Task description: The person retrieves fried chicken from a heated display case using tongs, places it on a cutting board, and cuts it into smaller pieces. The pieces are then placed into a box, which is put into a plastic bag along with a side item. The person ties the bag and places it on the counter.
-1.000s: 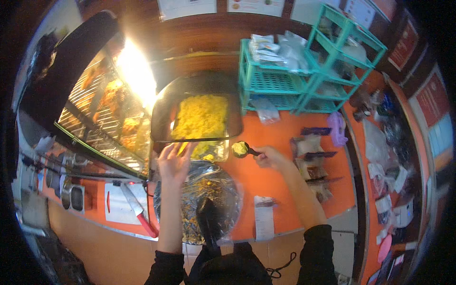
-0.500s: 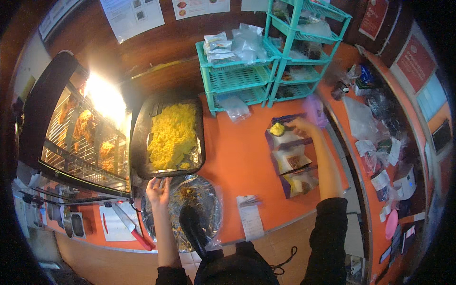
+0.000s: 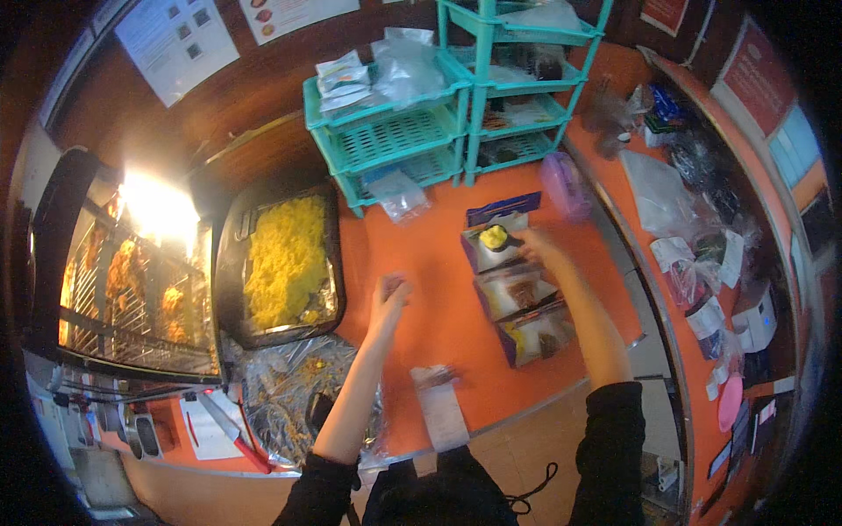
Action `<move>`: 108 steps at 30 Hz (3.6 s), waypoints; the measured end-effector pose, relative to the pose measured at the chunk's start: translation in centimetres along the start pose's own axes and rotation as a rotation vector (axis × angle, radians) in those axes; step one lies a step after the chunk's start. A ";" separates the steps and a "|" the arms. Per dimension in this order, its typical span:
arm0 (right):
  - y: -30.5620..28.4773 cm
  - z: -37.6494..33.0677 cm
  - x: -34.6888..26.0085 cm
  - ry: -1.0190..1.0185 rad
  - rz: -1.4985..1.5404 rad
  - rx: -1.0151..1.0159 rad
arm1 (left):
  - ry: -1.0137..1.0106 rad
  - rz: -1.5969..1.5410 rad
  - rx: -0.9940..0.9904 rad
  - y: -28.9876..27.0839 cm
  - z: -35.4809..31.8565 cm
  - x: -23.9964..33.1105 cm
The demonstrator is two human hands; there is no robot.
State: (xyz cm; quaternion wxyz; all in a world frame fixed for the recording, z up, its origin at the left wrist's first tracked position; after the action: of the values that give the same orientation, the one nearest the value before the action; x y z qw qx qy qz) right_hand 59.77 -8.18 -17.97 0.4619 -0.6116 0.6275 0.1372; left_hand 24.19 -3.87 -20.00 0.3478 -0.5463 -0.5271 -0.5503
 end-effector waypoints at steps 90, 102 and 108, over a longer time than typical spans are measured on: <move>41.1 -16.3 -5.8 -0.802 -0.584 0.161 | 0.091 -0.832 0.336 -18.5 -6.9 16.8; 41.4 -14.9 -5.7 -0.741 -0.167 0.011 | 0.082 -0.848 0.307 -18.6 -6.5 16.1; 40.0 -15.1 -10.0 -0.828 -0.273 0.108 | 0.147 -0.878 0.194 -20.2 -6.5 15.9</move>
State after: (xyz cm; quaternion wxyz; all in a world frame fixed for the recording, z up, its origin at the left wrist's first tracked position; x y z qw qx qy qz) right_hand 16.04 -4.33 -18.14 0.7196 -0.5574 0.3092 0.2756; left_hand 0.78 -2.96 -7.67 0.1679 -0.1954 -0.7318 -0.6310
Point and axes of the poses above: each hand's wrist, its own z-axis towards the middle knuckle, its own y-axis out of the palm, x = y × z, the point moved 4 cm from there along z, towards the middle knuckle, and after that the axes turned 5 degrees about -z, right-handed, at the moved point
